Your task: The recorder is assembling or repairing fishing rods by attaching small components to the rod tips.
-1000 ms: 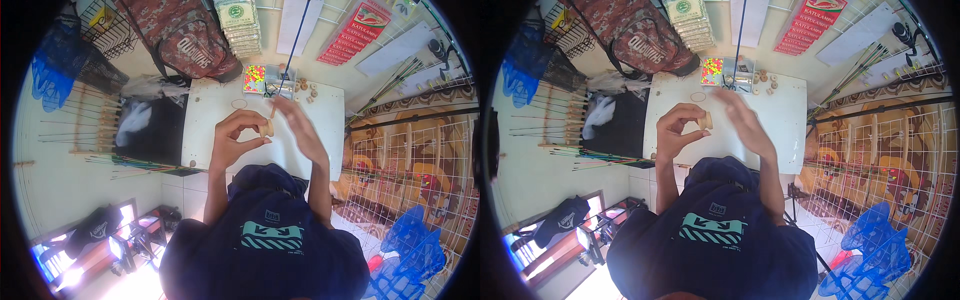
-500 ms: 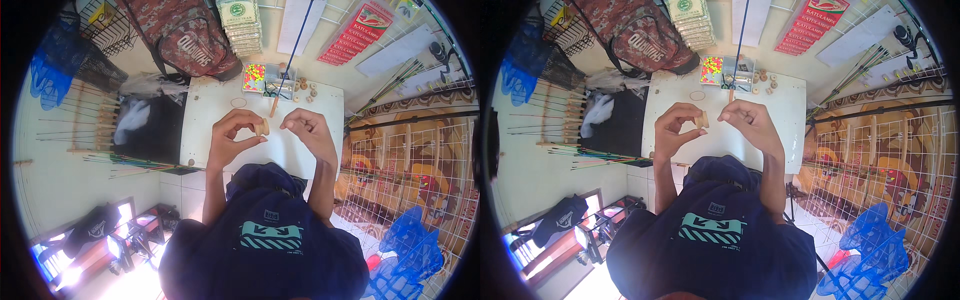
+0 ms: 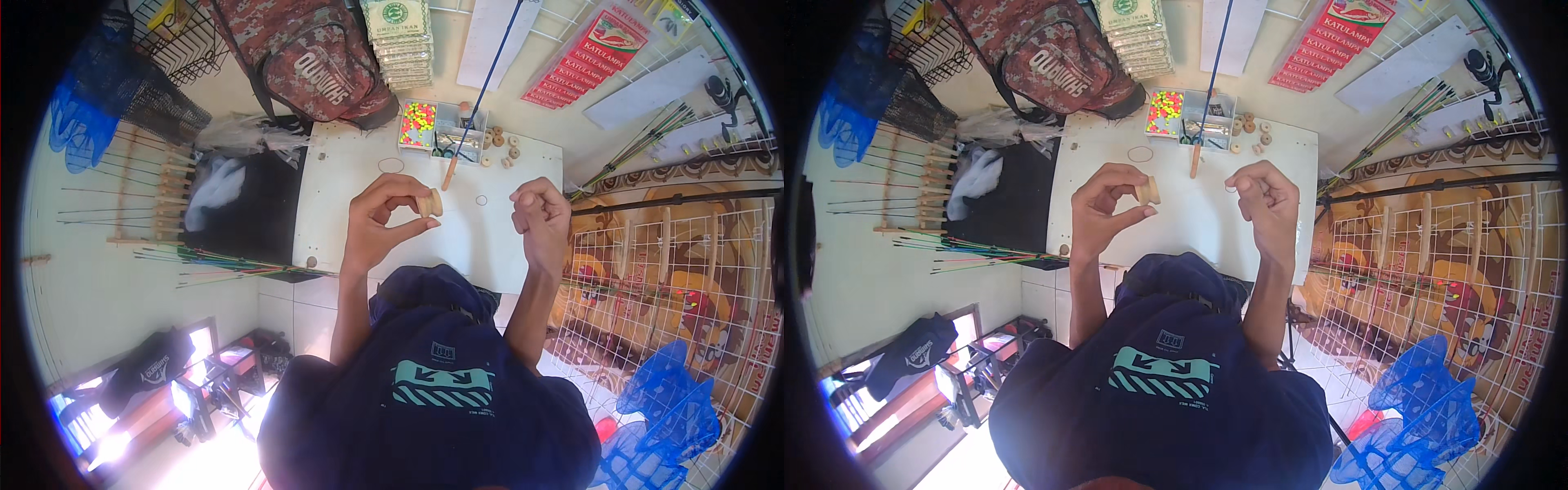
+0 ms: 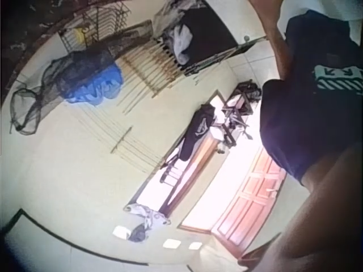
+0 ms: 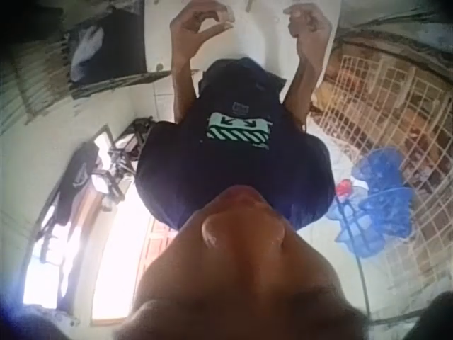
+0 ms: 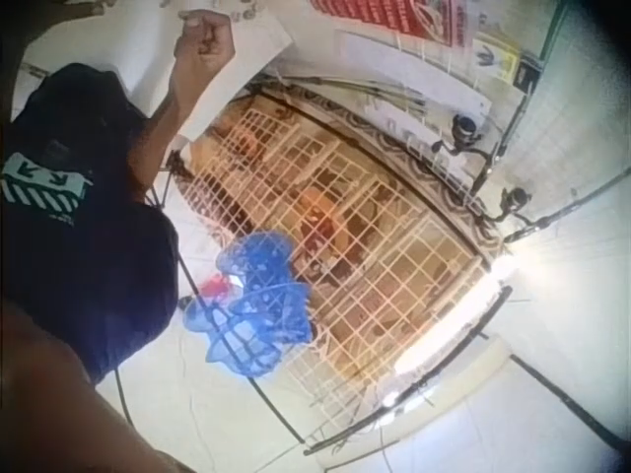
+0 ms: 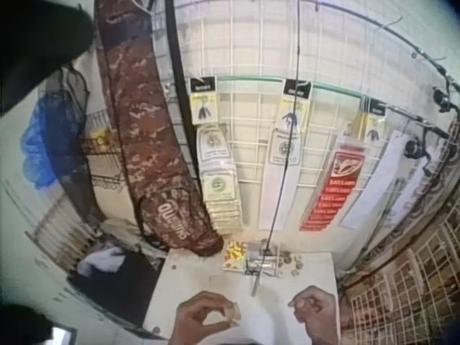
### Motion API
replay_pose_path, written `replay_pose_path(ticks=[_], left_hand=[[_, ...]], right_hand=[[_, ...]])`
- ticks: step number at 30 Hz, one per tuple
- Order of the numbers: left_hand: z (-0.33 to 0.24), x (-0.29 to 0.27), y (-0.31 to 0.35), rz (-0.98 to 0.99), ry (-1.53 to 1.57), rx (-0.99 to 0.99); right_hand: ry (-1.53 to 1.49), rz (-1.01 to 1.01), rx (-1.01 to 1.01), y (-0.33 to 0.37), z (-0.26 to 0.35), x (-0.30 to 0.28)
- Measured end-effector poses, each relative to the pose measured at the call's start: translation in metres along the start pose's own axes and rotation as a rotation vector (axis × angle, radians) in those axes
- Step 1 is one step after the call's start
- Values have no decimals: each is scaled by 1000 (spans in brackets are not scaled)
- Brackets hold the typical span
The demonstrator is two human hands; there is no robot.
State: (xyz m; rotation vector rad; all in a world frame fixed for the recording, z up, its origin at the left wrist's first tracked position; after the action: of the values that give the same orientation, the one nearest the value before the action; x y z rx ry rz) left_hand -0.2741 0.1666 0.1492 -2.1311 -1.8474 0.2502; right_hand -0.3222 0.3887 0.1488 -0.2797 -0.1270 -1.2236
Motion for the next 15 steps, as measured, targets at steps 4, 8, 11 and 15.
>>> replay_pose_path(ticks=[4,8,11,15], left_hand=[[0,-12,2,-117,115,15],[5,-22,6,-223,212,-18],[6,-23,6,-256,204,-12],[7,-27,4,-325,168,-3]], right_hand=[[84,-6,12,10,-3,-10],[214,-22,115,23,-17,-27],[236,68,160,32,-27,-24],[205,135,195,39,-29,-5]])
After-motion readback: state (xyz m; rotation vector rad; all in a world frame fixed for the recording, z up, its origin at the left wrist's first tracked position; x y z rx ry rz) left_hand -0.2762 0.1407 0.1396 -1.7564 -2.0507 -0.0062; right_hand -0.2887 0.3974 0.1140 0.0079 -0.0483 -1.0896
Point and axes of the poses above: each hand's wrist, its own y-axis away from the middle knuckle, its own x-axis out of the palm, z = x × y, the point moved 9 cm from there along -y, towards the middle knuckle, and after that the axes turned 7 degrees about z, right-handed, at the moved point
